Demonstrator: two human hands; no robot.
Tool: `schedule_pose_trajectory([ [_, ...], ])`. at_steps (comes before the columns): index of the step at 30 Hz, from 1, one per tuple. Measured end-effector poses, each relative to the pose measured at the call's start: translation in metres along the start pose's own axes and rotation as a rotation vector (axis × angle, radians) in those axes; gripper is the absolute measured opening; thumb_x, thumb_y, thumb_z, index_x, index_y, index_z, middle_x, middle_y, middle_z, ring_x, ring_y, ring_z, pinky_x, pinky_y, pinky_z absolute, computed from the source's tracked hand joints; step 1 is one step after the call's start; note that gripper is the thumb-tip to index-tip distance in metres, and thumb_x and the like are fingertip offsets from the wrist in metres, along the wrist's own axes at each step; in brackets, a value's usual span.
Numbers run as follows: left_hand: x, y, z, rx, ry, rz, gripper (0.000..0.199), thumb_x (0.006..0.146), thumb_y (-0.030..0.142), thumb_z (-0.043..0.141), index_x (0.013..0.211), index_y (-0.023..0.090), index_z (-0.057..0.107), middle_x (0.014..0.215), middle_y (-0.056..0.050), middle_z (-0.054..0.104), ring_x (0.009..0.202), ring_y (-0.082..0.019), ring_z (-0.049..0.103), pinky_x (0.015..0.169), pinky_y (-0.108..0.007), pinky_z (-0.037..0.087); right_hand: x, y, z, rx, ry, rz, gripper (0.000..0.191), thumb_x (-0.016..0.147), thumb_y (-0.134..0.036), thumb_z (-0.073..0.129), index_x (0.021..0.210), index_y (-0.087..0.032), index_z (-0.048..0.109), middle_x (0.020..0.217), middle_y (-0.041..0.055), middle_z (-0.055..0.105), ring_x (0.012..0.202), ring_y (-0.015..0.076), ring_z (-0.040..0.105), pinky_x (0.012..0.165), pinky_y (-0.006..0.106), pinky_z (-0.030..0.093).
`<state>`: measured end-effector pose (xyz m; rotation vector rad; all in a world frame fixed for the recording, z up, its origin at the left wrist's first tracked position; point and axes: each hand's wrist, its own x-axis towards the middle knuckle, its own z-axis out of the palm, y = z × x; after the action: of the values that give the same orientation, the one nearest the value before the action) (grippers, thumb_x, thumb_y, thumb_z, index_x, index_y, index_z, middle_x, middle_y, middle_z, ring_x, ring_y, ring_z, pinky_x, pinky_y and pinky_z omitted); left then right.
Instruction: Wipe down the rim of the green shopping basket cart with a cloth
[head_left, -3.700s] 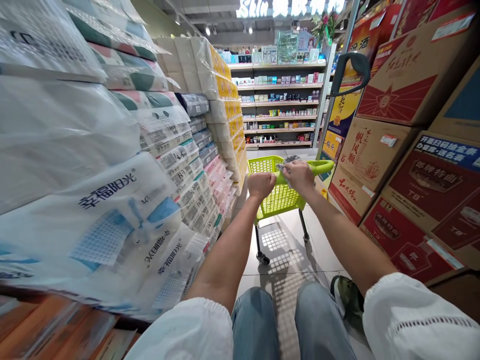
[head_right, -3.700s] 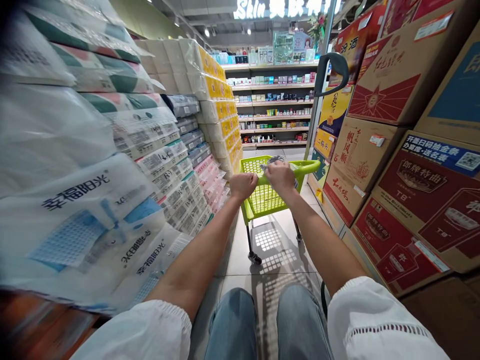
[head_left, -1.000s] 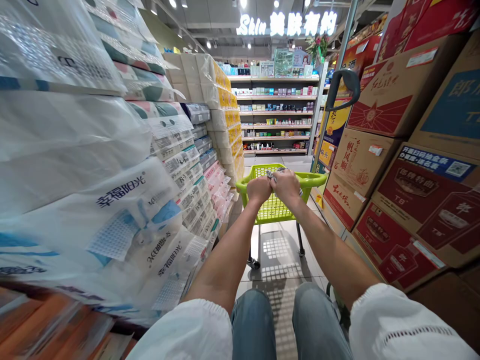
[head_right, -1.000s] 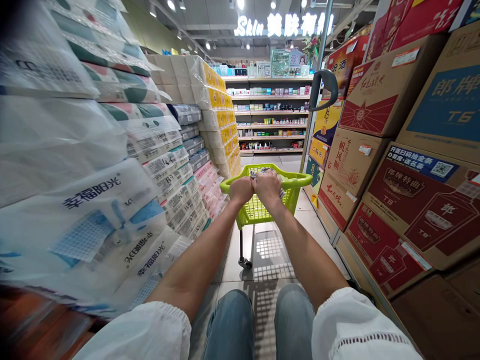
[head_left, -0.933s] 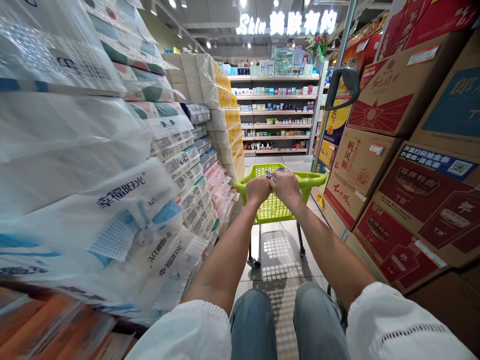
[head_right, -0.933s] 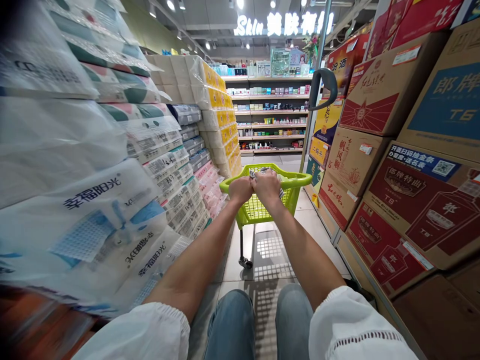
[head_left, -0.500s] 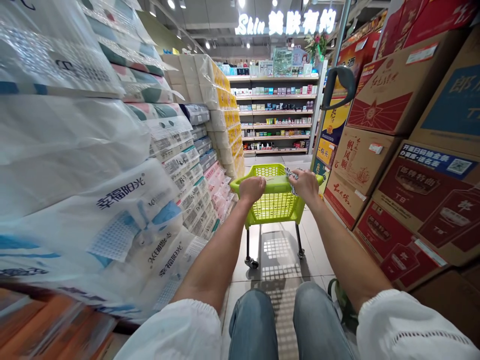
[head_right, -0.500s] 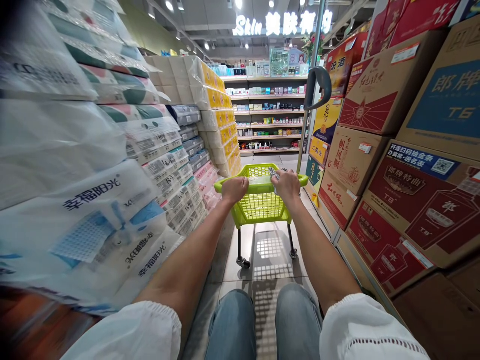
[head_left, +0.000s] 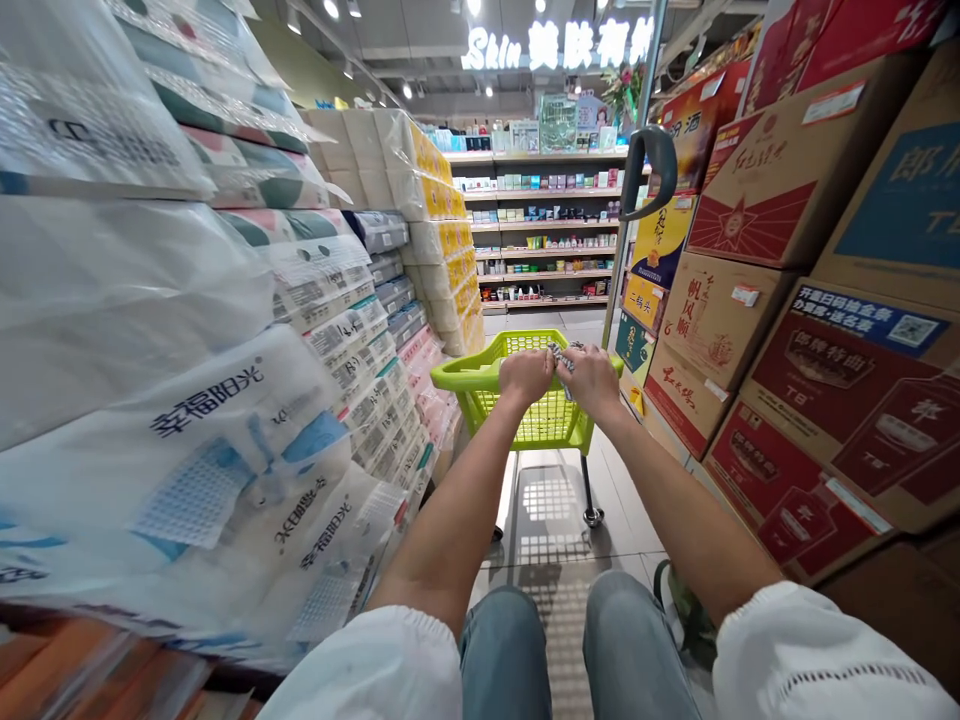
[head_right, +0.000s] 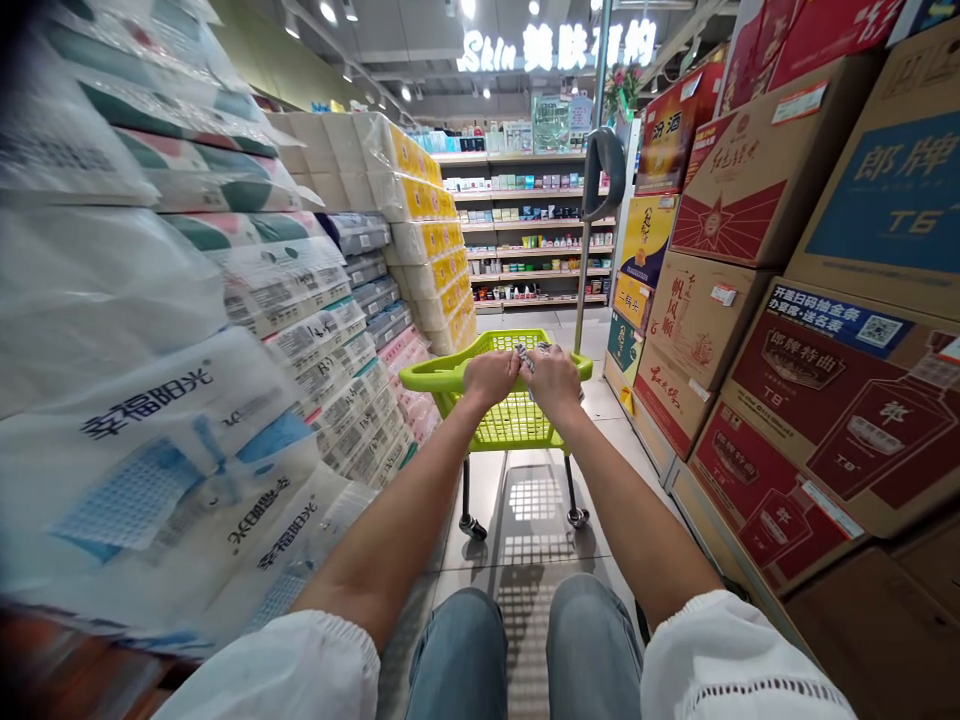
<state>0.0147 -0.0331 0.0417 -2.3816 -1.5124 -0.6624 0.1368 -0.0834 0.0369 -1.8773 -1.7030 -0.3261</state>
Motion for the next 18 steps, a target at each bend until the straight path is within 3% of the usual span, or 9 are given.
schedule_pose_trajectory([
  [7, -0.003, -0.005, 0.002, 0.047, 0.035, 0.044, 0.053, 0.097, 0.037, 0.019, 0.085, 0.016, 0.066, 0.092, -0.007, 0.069, 0.082, -0.020, 0.063, 0.072, -0.032, 0.046, 0.006, 0.041, -0.008, -0.038, 0.048, 0.176, 0.039, 0.091, -0.044, 0.041, 0.117, -0.028, 0.064, 0.114, 0.0100, 0.056, 0.102, 0.0231, 0.049, 0.081, 0.031, 0.040],
  [9, -0.001, 0.000, 0.004, 0.051, 0.045, 0.038, 0.051, 0.097, 0.035, 0.021, 0.085, 0.015, 0.066, 0.092, -0.008, 0.069, 0.082, -0.020, 0.063, 0.073, -0.032, 0.046, 0.003, 0.033, -0.007, -0.020, 0.056, 0.193, 0.040, 0.091, -0.044, 0.040, 0.117, -0.026, 0.065, 0.113, 0.0114, 0.056, 0.102, 0.0239, 0.049, 0.082, 0.032, 0.039],
  [14, 0.001, 0.002, 0.004, 0.050, 0.029, 0.029, 0.044, 0.095, 0.034, 0.028, 0.086, 0.015, 0.067, 0.094, -0.010, 0.069, 0.088, -0.023, 0.063, 0.078, -0.033, 0.045, -0.008, -0.012, 0.001, 0.037, 0.016, 0.079, 0.040, 0.092, -0.042, 0.038, 0.120, -0.027, 0.062, 0.114, 0.0110, 0.056, 0.103, 0.0241, 0.048, 0.085, 0.033, 0.039],
  [18, -0.001, -0.008, 0.000, 0.044, 0.014, 0.017, 0.047, 0.096, 0.036, 0.024, 0.091, 0.016, 0.067, 0.099, -0.009, 0.069, 0.088, -0.021, 0.063, 0.076, -0.031, 0.045, -0.008, -0.009, 0.001, 0.052, -0.016, 0.022, 0.039, 0.092, -0.042, 0.041, 0.123, -0.028, 0.060, 0.118, 0.0097, 0.055, 0.105, 0.0234, 0.046, 0.086, 0.033, 0.038],
])
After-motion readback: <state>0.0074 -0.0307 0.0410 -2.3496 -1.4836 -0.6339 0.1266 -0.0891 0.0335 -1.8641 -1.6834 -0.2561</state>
